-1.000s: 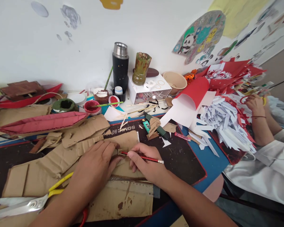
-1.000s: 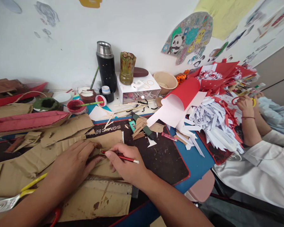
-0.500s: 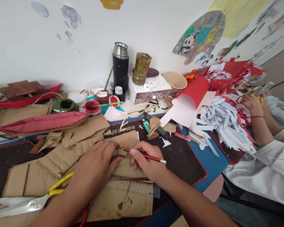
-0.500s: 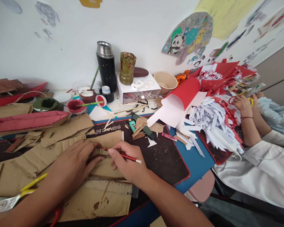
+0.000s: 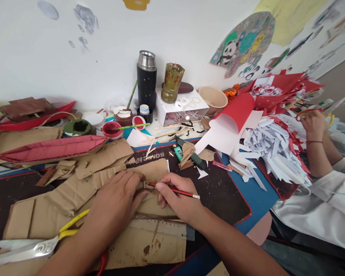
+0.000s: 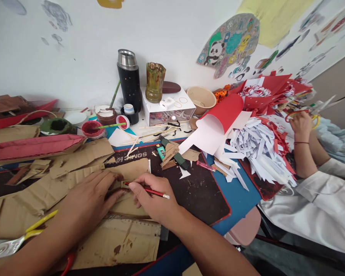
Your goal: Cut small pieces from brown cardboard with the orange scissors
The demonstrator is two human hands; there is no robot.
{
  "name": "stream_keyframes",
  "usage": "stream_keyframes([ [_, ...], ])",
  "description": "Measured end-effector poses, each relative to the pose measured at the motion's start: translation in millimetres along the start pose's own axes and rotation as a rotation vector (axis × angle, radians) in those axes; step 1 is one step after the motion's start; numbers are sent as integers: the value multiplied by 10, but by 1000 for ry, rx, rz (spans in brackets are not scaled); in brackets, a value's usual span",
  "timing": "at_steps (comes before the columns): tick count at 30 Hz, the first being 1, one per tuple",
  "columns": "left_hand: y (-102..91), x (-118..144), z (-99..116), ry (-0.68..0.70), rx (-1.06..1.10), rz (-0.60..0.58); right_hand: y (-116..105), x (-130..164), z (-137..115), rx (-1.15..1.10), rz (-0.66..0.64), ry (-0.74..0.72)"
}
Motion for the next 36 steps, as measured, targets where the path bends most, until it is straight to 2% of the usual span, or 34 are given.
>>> stream_keyframes([
  [8, -50, -12, 11, -2, 33, 29, -51, 26, -32, 30, 42, -13],
  [18, -29, -9, -14, -25, 49, 17, -8, 2, -11, -7, 5, -13],
  [28, -35, 4, 44, 14, -59, 14, -81, 28, -81, 13, 60, -63],
  [36, -13, 6, -58, 11, 61, -13, -140, 41, -73, 7, 104, -55],
])
Point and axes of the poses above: each hand's wrist, its own x-axis away from the middle knuckle, its own y-axis out of the palm, z = x × y, the point moved 7 cm from there along -x, towards the middle knuckle, and after that the axes turned 8 degrees about -z, right-handed, at the moved point
